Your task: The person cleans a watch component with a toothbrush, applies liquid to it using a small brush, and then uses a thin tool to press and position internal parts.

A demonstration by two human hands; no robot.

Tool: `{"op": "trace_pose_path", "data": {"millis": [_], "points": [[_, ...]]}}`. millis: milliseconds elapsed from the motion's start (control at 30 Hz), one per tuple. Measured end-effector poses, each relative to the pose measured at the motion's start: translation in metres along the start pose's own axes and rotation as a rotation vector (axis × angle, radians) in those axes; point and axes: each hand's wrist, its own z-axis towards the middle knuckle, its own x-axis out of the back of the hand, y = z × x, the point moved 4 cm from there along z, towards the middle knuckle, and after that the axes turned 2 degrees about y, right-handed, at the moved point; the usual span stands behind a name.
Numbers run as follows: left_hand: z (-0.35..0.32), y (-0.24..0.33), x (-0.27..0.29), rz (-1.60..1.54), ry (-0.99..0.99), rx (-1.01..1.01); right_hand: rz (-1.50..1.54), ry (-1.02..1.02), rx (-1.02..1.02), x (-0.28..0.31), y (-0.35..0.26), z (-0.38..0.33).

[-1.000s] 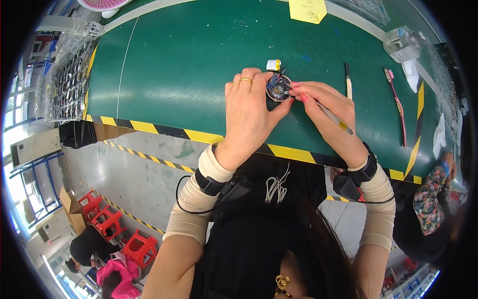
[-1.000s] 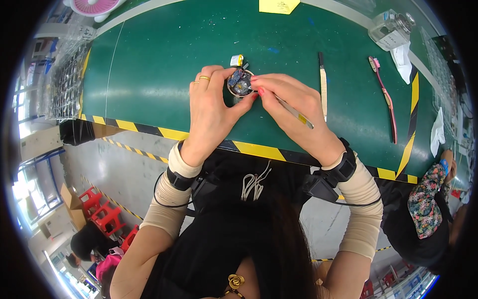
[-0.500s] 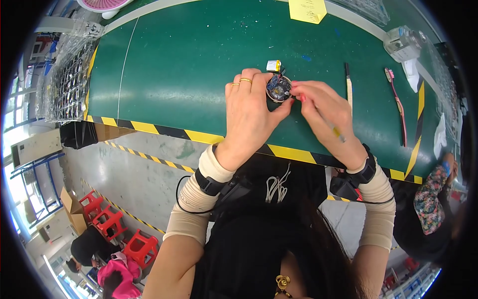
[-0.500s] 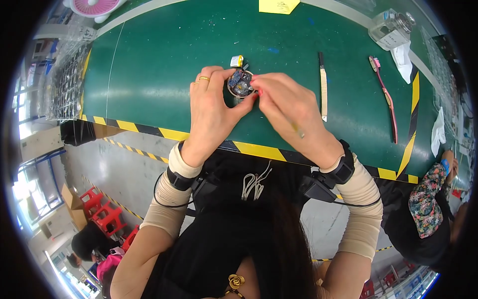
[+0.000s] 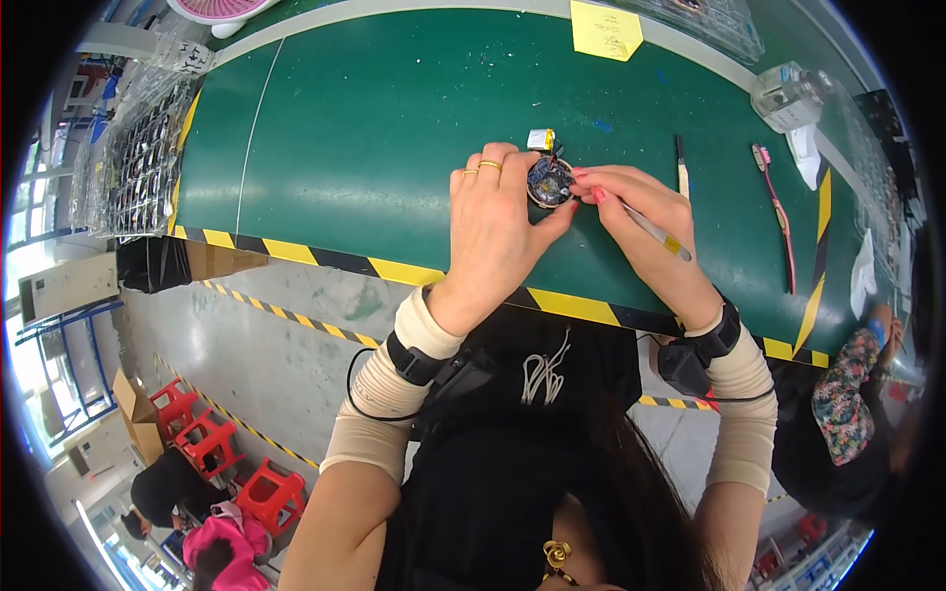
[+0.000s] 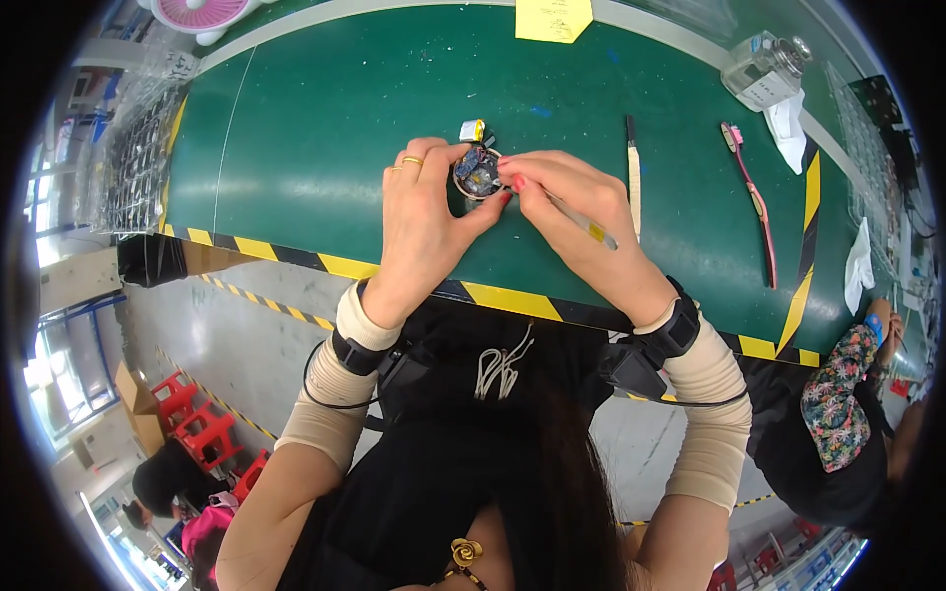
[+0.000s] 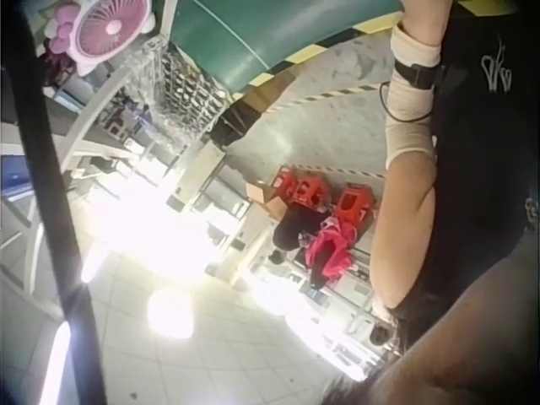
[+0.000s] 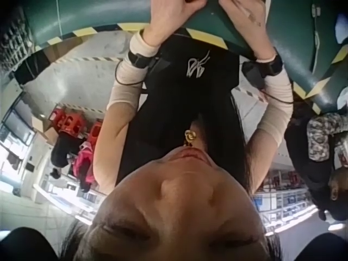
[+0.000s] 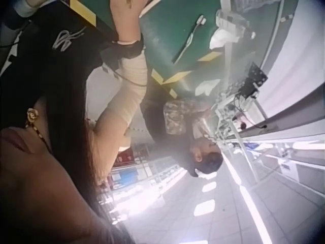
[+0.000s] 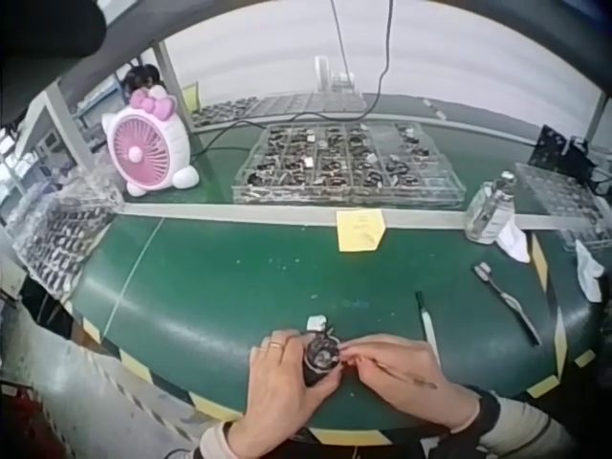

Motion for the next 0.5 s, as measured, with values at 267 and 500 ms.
{"op": "trace_pose_path", "data": {"millis": [267, 500], "points": [[0.001, 0.001, 0.000, -0.026, 0.002, -0.010, 0.180, -0.043, -0.115, 0.004, 0.010, 0.001], [0.000, 0.001, 0.001, -0.034, 0.011, -0.013, 0.160, -0.059, -0.067, 0.004, 0.010, -0.001]]}}
